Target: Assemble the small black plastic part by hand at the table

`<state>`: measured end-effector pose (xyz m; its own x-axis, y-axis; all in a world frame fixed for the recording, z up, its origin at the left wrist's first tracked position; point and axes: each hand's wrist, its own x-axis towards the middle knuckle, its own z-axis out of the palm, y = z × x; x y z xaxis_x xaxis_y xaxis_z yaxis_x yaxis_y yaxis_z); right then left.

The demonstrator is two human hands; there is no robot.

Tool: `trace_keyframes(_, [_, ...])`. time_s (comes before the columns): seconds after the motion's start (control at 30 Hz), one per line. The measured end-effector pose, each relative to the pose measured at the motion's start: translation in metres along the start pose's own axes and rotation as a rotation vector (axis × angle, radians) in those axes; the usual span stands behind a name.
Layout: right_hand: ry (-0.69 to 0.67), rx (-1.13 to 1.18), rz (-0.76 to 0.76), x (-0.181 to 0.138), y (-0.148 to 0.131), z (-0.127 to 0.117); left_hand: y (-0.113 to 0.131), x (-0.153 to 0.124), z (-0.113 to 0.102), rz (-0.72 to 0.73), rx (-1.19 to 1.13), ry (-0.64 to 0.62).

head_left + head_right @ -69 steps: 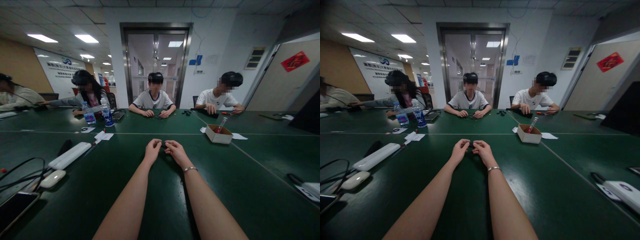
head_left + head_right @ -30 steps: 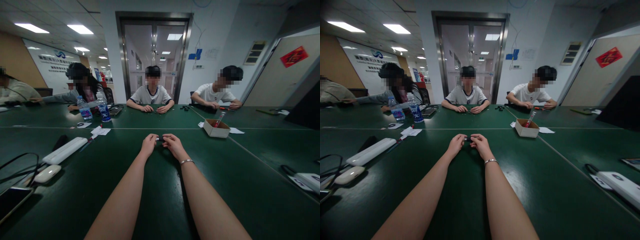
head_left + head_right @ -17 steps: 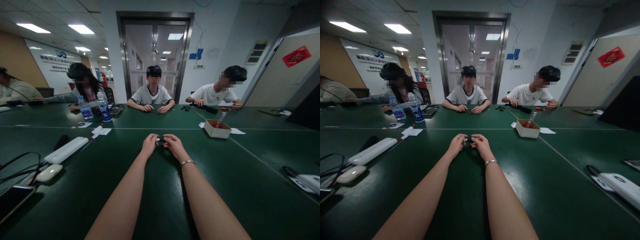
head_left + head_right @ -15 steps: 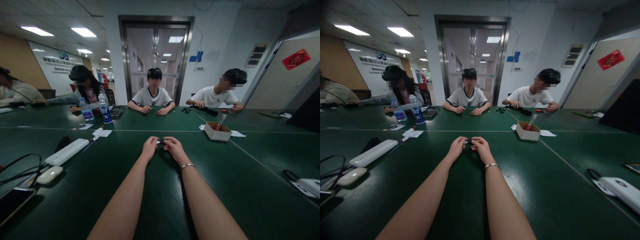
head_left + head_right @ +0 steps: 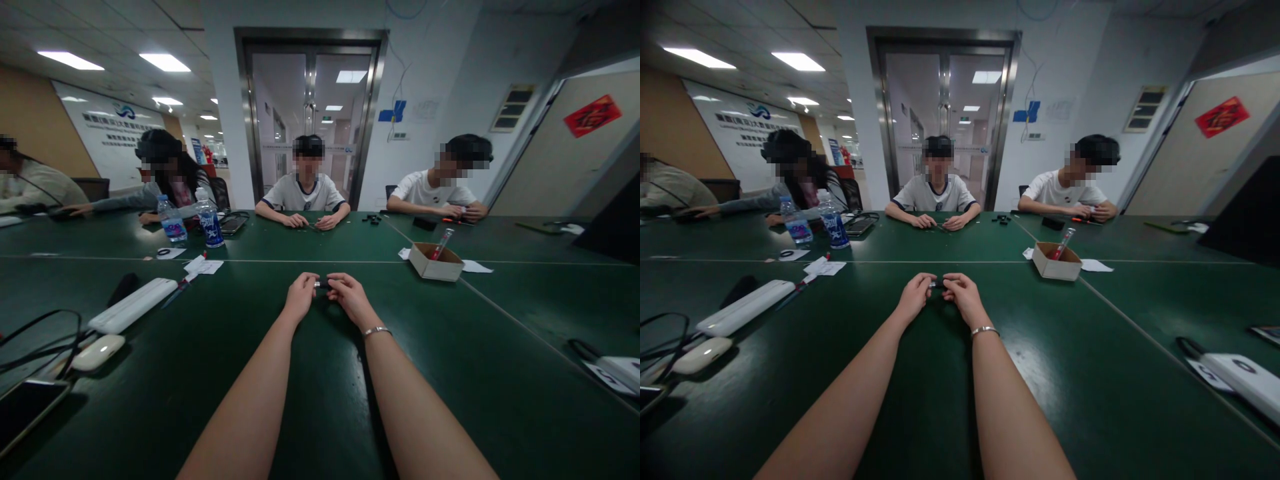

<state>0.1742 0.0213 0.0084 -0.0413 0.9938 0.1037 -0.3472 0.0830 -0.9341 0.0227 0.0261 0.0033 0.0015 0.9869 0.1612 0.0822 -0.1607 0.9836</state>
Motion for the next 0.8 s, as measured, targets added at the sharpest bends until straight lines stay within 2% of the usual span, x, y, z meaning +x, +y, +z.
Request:
trace_keyframes(0.33, [-0.016,0.000,-0.008,0.000,0.000,0.000,0.013,-0.007,0.001,-0.033,0.034,-0.013])
trace_keyframes(0.57, [-0.023,-0.013,-0.007,0.002,0.001,0.000,0.013,-0.005,0.002,-0.046,0.049,-0.017])
trace_keyframes(0.8, [-0.011,-0.014,0.035,0.002,-0.002,0.003,0.015,-0.008,0.002,0.066,-0.019,0.012])
